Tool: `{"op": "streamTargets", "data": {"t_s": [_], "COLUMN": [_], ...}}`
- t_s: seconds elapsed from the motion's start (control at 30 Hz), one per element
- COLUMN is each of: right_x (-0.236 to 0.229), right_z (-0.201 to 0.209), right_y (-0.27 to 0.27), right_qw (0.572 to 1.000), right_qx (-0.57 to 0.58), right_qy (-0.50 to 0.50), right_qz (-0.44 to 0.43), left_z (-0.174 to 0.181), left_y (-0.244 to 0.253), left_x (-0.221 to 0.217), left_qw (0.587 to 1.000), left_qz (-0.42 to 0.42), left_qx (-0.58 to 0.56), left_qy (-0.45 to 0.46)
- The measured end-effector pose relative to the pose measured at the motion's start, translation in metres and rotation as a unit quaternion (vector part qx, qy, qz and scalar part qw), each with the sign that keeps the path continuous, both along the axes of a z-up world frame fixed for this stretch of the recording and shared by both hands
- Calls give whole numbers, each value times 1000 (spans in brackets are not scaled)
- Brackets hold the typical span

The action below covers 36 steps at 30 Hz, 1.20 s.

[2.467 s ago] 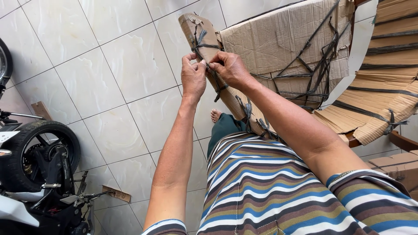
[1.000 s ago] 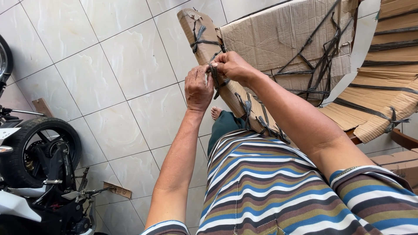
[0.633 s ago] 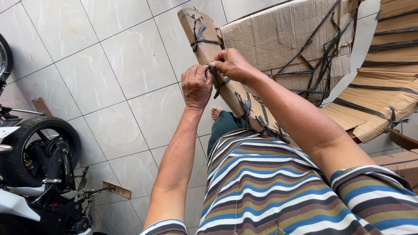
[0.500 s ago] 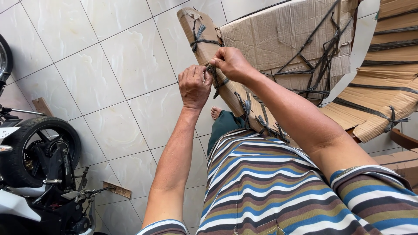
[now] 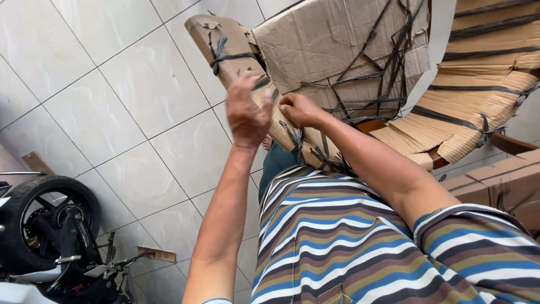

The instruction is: Securing cardboard panels to a curved frame by threading and tying black plastic strips through pre-made holes.

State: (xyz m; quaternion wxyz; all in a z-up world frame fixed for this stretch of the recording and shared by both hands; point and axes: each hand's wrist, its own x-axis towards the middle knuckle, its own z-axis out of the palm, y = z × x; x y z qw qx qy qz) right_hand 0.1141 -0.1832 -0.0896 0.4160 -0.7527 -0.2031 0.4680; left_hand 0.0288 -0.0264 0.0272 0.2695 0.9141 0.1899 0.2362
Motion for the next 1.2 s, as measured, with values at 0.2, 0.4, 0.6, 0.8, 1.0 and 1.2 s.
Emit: {"op": "streamTargets", "data": {"t_s": [0.2,0.4,0.6,0.8,1.0,1.2], "right_x": [4,11,22,44,32,-4], "right_z": [-56,-162,-212,-172,-165,-227], "right_y": [-82,-205,-281,-275,-217,-212], "right_qw": [988,965,926,930,924,902], "right_qx": [-140,-258,-376,-356,-289,-338], "right_qy": [13,42,7,-94,-210,-234], "right_qz": [71,-7,-18,-8,134,135], "left_z": [-71,-43,-39,-32,-28,-29], "left_y": [-19,-16,-18,-19,-19,-19], "left_x": [11,19,25,30,31,28], "left_qw": [988,985,975,968,967,967], "left_qz": [-105,-83,-93,-105,-103,-108], "left_qx": [102,133,151,150,140,135], "left_qy": [51,77,135,169,186,186]}}
